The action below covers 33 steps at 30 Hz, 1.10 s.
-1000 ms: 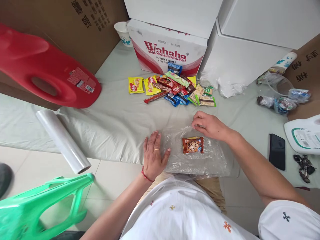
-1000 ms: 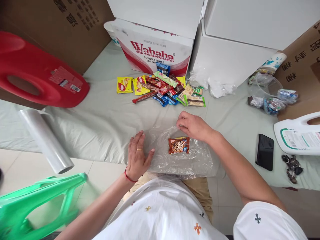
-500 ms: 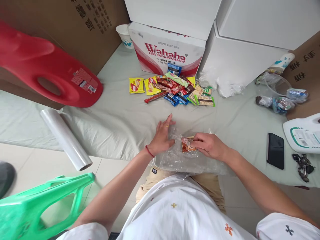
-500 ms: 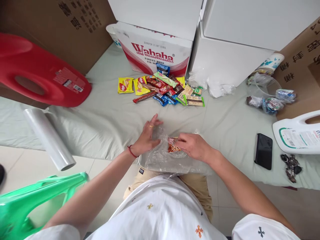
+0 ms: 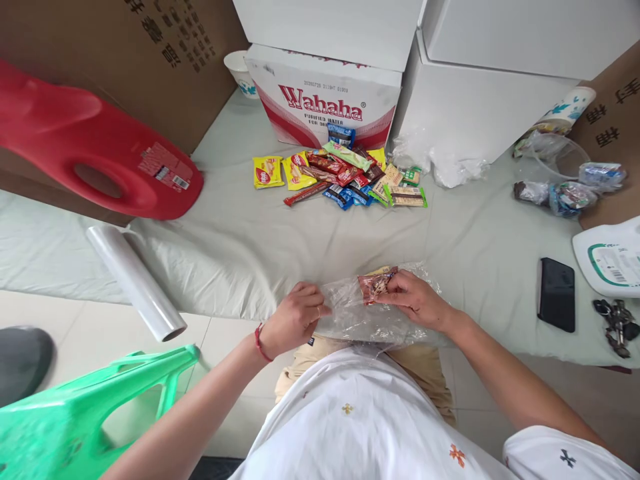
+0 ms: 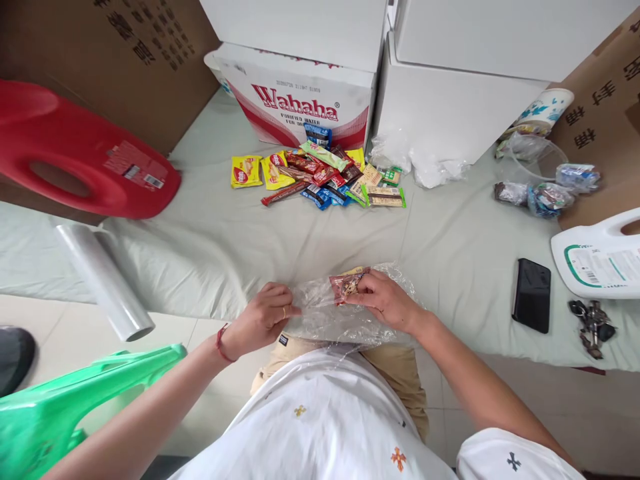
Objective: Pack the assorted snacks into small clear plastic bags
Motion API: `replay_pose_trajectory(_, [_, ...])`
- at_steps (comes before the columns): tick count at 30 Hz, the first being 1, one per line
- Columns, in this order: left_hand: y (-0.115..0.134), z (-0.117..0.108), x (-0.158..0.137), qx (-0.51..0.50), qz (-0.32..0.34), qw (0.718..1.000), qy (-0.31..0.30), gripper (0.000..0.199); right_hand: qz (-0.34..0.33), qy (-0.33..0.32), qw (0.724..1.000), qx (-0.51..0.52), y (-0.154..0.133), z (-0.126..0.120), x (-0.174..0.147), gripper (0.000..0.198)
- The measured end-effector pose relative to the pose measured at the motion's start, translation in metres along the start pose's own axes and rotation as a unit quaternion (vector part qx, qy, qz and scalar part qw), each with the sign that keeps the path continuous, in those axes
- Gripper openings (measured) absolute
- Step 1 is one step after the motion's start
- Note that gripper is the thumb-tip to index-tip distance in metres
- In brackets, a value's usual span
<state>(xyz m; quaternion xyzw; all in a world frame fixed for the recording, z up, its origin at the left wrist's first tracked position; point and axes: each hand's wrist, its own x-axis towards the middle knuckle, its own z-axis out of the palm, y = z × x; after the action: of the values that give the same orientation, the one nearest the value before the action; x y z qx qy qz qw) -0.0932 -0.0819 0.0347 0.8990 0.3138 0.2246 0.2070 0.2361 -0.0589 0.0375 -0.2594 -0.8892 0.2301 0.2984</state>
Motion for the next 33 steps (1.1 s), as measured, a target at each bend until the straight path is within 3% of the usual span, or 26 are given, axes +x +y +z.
replay_pose_trajectory(3, [0.009,-0.010,-0.014,-0.009,-0.004,0.999,-0.047,0.027,0.006,0.009,1.000,0.007,0.000,0.003,-0.004,0.036])
replay_pose_trajectory(5, [0.015,-0.021,-0.014,-0.047,-0.017,0.998,-0.035,0.026,0.007,0.020,1.000,0.015,0.000,0.005,-0.006,0.035])
replay_pose_trajectory(10, [0.028,-0.048,0.022,-0.096,-0.061,0.982,0.152,0.027,0.014,0.034,0.999,0.025,0.000,0.009,-0.006,0.030])
replay_pose_trajectory(13, [0.028,-0.048,0.058,-0.093,-0.036,0.978,0.184,0.029,0.020,0.029,0.999,0.016,0.000,0.011,-0.007,0.029])
replay_pose_trajectory(15, [0.027,-0.038,0.081,-0.114,0.014,0.984,0.138,0.031,0.019,0.019,1.000,0.006,0.000,0.011,-0.008,0.027])
replay_pose_trajectory(17, [0.025,-0.023,0.099,-0.135,0.051,0.988,0.053,0.032,0.025,0.009,1.000,-0.004,0.001,0.011,-0.010,0.027])
replay_pose_trajectory(20, [0.024,0.001,0.109,-0.092,0.043,0.992,-0.077,0.028,0.032,0.001,0.999,-0.027,0.001,0.008,-0.015,0.027])
replay_pose_trajectory(22, [0.024,0.011,0.106,-0.030,0.022,0.992,-0.124,0.028,0.030,-0.001,0.999,-0.038,-0.003,0.001,-0.019,0.028])
replay_pose_trajectory(26, [0.024,0.018,0.094,0.052,-0.010,0.990,-0.132,0.033,0.075,0.005,0.997,-0.024,-0.027,-0.024,-0.033,0.027])
replay_pose_trajectory(28, [0.027,0.019,0.090,0.067,-0.011,0.990,-0.126,0.033,0.110,-0.007,0.994,-0.017,-0.041,-0.033,-0.043,0.038])
replay_pose_trajectory(31, [0.034,0.022,0.089,0.086,-0.021,0.990,-0.110,0.033,0.138,-0.034,0.988,-0.064,-0.052,-0.028,-0.058,0.059])
replay_pose_trajectory(33, [0.039,0.023,0.090,0.098,-0.034,0.990,-0.097,0.032,0.142,-0.015,0.984,-0.111,-0.053,-0.016,-0.065,0.055])
